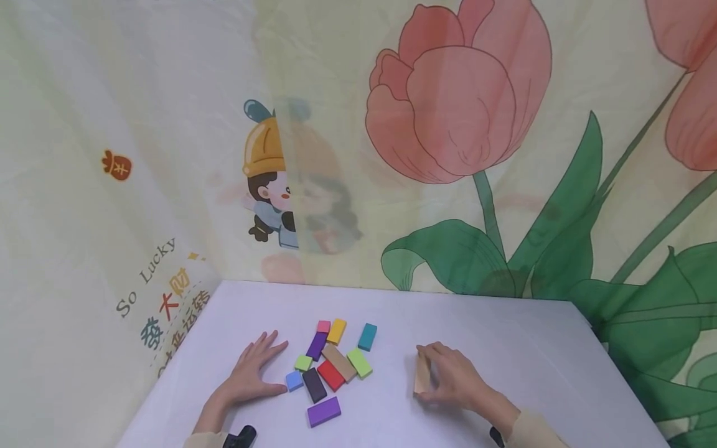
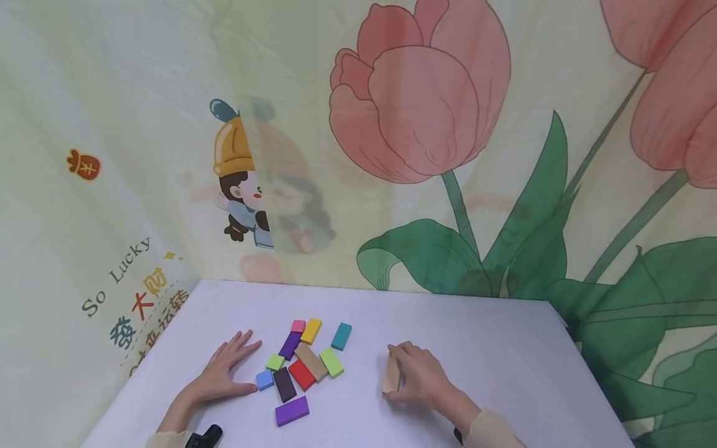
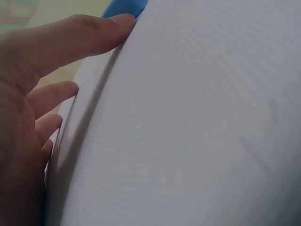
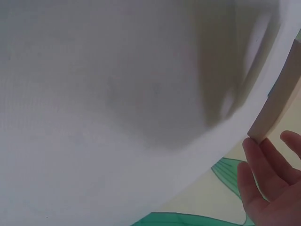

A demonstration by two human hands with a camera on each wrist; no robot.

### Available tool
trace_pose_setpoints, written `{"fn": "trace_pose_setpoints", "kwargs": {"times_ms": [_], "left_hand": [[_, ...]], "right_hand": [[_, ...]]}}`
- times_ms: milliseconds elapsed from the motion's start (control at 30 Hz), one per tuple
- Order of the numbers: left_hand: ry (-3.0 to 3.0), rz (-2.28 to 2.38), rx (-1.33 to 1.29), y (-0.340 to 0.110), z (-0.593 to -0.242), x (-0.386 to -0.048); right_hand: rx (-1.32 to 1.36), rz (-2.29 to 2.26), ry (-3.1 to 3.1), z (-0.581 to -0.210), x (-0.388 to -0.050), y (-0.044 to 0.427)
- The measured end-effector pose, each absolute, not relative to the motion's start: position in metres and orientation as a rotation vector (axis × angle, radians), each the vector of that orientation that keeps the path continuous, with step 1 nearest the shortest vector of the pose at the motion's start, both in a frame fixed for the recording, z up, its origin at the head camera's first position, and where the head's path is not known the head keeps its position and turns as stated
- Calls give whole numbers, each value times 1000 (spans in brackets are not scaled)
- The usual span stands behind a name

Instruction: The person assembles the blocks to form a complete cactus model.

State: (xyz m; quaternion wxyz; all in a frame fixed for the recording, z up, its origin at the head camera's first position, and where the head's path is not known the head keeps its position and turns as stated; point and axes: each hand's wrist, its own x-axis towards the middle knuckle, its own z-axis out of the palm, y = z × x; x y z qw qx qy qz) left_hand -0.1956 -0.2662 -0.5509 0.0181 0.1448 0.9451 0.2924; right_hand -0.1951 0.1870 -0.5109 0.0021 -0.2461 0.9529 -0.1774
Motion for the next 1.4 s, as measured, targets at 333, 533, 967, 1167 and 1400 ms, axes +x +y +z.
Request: {"fn": "trace_pose_setpoints", "kwargs": {"times_ms": [333,533,967,1167,1400], "left_hand": [[2937,903,446,-266,-552,-195],[2937,884,443,-268,-553,-197],[2942,890,458,-266,-554,-197],[2941,895,472,-265,-551,-198],[2938,892,459,-265,-551,-197]], "right_hand": [[-723,-481,2951,-513,-176,180],[-714,-458,2922,-517,-165,181],[-685,-524,2879,-525,-153,183],[-621,-587,2854,-521,-164,176],[-730,-554,2809,-509,-195,135]]}}
